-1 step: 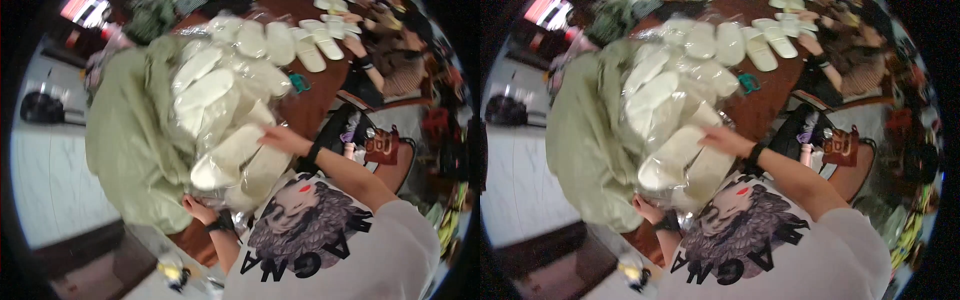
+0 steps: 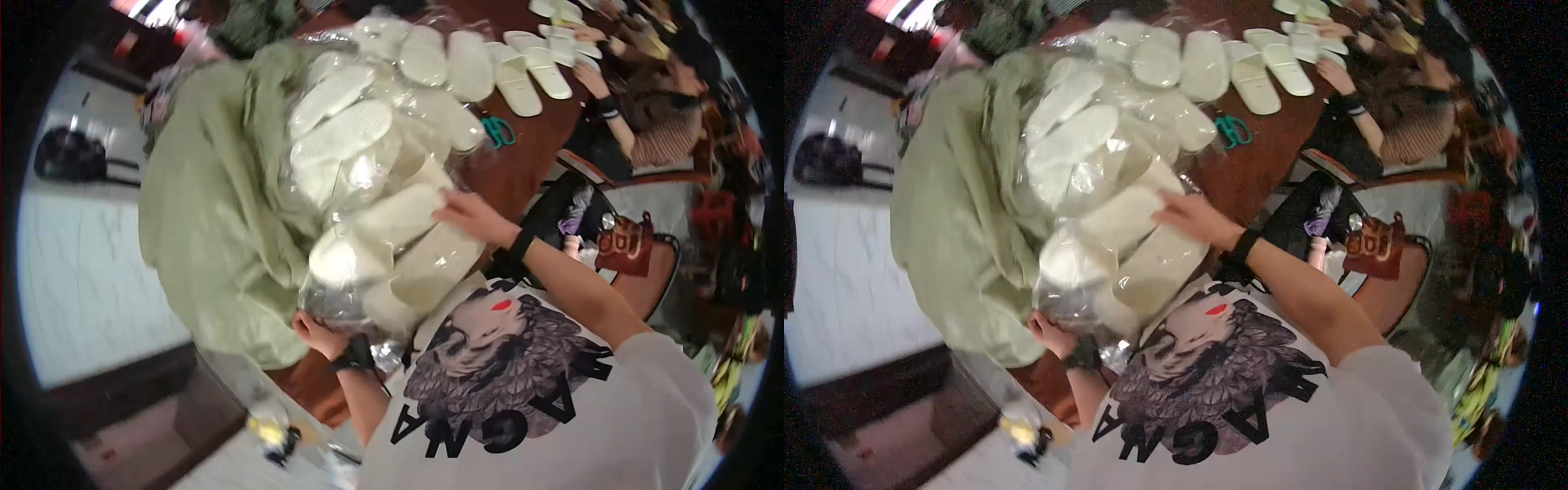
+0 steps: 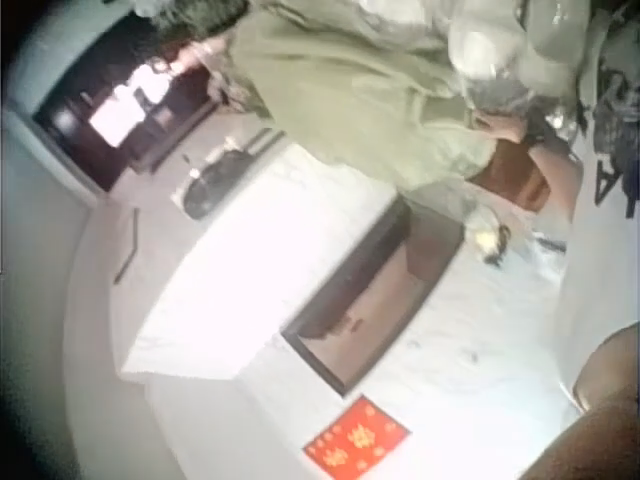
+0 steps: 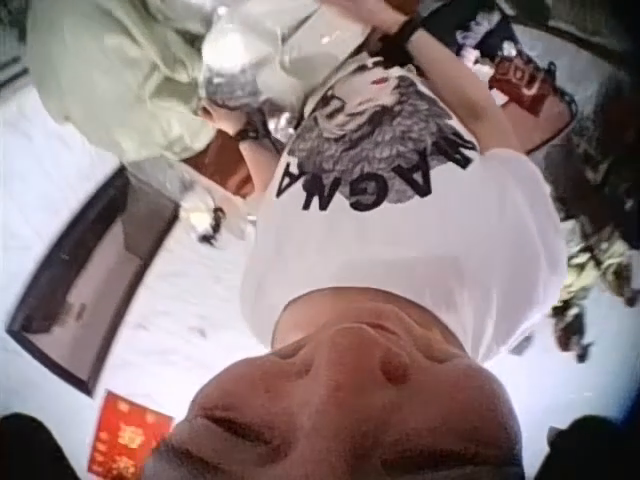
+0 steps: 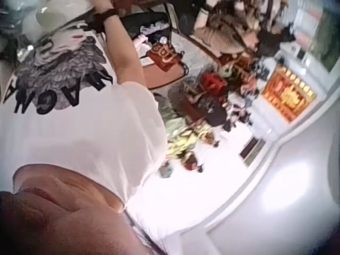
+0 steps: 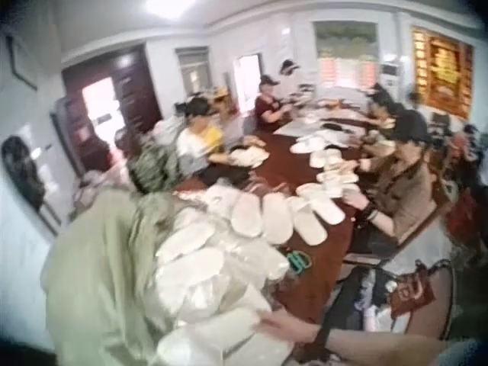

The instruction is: Packing white slippers from a large bag into smaller individual plastic bags.

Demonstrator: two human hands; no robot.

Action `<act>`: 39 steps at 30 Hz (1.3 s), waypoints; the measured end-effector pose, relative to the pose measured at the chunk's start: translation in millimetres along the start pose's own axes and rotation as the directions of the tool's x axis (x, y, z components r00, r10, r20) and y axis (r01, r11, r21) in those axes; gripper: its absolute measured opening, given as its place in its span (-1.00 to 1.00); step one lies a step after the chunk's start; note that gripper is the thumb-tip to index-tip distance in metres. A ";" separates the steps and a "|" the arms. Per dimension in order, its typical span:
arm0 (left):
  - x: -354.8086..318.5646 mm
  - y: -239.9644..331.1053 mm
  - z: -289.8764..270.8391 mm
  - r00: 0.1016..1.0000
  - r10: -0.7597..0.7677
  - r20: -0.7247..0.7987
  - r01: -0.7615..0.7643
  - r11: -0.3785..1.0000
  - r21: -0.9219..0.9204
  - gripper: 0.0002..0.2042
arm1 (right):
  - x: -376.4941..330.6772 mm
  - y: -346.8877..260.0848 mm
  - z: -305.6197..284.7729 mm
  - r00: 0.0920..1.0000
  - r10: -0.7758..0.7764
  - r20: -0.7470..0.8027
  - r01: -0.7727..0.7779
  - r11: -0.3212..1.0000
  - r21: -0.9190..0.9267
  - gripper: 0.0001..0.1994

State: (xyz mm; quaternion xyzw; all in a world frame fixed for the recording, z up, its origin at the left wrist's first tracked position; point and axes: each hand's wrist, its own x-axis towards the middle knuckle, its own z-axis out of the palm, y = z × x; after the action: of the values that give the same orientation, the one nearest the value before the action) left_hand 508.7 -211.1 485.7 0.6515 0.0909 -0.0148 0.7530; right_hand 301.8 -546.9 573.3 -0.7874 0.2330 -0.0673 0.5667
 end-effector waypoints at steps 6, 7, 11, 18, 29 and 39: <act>-39.3 28.9 13.0 0.998 -0.051 -0.045 0.058 0.984 0.166 -0.84 | 0.5 42.9 -3.3 0.963 -0.012 -0.268 0.101 0.942 0.320 -0.80; -39.9 33.8 16.7 0.998 -0.056 0.021 0.047 0.947 0.319 -0.79 | -1.4 48.6 -6.5 0.958 0.042 -0.282 0.062 0.935 0.349 -0.81; -59.0 26.8 -6.3 0.960 -0.235 0.154 0.179 0.934 0.308 -0.55 | -1.3 41.0 0.3 0.945 0.113 -0.306 0.025 0.911 0.412 -0.84; -69.9 9.7 -15.2 0.977 0.078 0.198 -0.178 0.807 0.563 -0.72 | 2.2 28.9 -12.4 0.956 0.073 -0.283 0.019 0.951 0.309 -0.84; -61.3 -55.1 -70.5 0.929 0.327 0.172 -0.364 0.735 0.571 -0.69 | 16.6 31.5 -31.7 0.983 0.037 -0.180 -0.032 0.999 0.033 -0.79; -52.0 -42.7 -58.6 0.935 0.299 0.189 -0.333 0.563 0.756 -0.67 | 22.1 89.0 -174.7 0.857 -0.021 -0.515 0.086 0.991 0.103 -0.87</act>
State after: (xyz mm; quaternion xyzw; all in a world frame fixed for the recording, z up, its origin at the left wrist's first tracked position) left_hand 444.7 -164.8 444.2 0.9170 -0.0572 0.0693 0.3886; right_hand 230.8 -729.3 548.5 -0.7112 0.3488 -0.3042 0.5291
